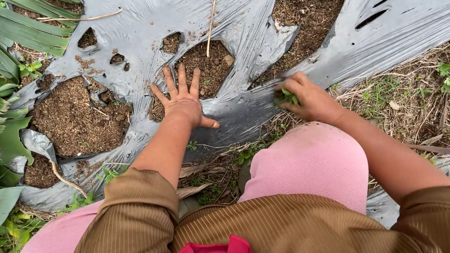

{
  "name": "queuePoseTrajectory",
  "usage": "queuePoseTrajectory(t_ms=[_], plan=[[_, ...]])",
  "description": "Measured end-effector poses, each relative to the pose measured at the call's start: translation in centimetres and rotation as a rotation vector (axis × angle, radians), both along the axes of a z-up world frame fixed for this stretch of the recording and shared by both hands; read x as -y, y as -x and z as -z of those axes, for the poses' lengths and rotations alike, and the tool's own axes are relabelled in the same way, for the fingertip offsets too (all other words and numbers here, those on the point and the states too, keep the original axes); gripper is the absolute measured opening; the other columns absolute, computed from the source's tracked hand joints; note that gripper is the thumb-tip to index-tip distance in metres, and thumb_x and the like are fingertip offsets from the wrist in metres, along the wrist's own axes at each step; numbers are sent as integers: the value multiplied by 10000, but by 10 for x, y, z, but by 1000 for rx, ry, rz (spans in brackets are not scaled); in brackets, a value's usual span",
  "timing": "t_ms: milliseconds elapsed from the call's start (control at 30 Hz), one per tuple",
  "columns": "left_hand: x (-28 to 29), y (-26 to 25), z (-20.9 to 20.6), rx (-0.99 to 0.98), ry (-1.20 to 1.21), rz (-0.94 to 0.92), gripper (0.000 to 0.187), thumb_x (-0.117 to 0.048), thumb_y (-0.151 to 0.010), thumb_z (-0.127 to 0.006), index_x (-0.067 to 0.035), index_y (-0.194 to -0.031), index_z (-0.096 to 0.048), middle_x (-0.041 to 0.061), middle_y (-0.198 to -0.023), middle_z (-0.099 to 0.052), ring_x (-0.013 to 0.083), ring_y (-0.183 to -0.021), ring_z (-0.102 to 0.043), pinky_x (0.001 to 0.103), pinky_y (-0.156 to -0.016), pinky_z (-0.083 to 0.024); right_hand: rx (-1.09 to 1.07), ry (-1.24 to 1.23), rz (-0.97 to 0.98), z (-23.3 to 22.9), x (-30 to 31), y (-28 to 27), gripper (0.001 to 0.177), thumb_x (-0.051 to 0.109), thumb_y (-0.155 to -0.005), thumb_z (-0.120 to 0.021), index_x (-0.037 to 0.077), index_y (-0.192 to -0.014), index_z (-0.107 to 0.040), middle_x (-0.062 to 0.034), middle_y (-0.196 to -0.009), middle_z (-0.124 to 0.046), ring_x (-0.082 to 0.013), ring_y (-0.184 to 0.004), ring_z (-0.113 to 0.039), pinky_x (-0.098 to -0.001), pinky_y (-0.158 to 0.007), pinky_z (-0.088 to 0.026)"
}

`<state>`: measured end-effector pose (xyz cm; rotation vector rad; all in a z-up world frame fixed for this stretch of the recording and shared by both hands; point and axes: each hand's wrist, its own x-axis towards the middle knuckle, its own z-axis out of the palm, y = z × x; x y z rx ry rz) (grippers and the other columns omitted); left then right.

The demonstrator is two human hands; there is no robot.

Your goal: Weeding a vegetable garden bed by pulling weeds through holes in plastic mulch

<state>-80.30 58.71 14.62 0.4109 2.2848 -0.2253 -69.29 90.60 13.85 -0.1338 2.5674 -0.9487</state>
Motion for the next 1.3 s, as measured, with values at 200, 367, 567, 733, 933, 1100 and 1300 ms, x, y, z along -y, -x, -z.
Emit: queuePoseTrajectory(t_ms=[200,367,567,733,933,1100,1300], plan=[[1,-2,5,-5,8,11,1581,-834,-527,-838,-271,-1664,106,124,-1705,241,477,-1511,270,808,-1123,96,-493,-255,-205,84,0,-28,273,112,-928,-701,180,-1179,-618,-114,-1215,-545,-324,-1089,-603,-411,-967,-534],[3,-3,4,-4,-10,3,1581,-832,-527,-838,-268,-1663,106,130,-1709,224,480,-1517,253,812,-1122,99,-389,-81,-14,75,-1,-23,147,97,-886,-717,153,-982,-621,-83,-1038,-635,-299,-1020,-679,-391,-920,-555],[4,-4,5,-29,-14,2,1569,-846,-530,-826,-275,-1664,95,124,-1716,200,472,-1523,245,811,-1116,120,-116,103,121,50,-7,-19,148,80,-863,-802,153,-945,-702,-71,-942,-695,-285,-913,-721,-399,-847,-583],[12,-2,3,-62,-150,-37,1455,-908,-615,-697,-258,-1671,63,133,-1724,144,462,-1534,225,793,-1142,85,19,399,463,18,-28,-7,188,34,-854,-798,113,-997,-704,-88,-950,-707,-227,-878,-685,-354,-790,-554],[20,46,16,-351,-420,-134,1147,-889,-802,-556,-208,-1639,-167,130,-1536,-377,384,-1533,-114,777,-1154,-54,-167,748,844,-23,-48,85,231,3,-903,-794,45,-1097,-676,-93,-1024,-688,-112,-844,-682,-223,-729,-618],[-3,120,-2,-519,-492,-394,853,-798,-883,-630,-219,-1477,-433,50,-1264,-586,278,-1376,-446,709,-1201,-155,-165,758,762,-41,-27,192,177,1,-968,-698,9,-1144,-696,-110,-1033,-633,-127,-842,-637,-239,-712,-679],[-28,149,-11,-68,6,-539,1541,-752,-671,-823,-128,-1643,196,206,-1642,347,516,-1489,281,825,-1108,43,-182,750,795,4,-34,318,192,-12,-890,-715,3,-1077,-757,-106,-931,-637,-121,-741,-688,-256,-660,-716]])
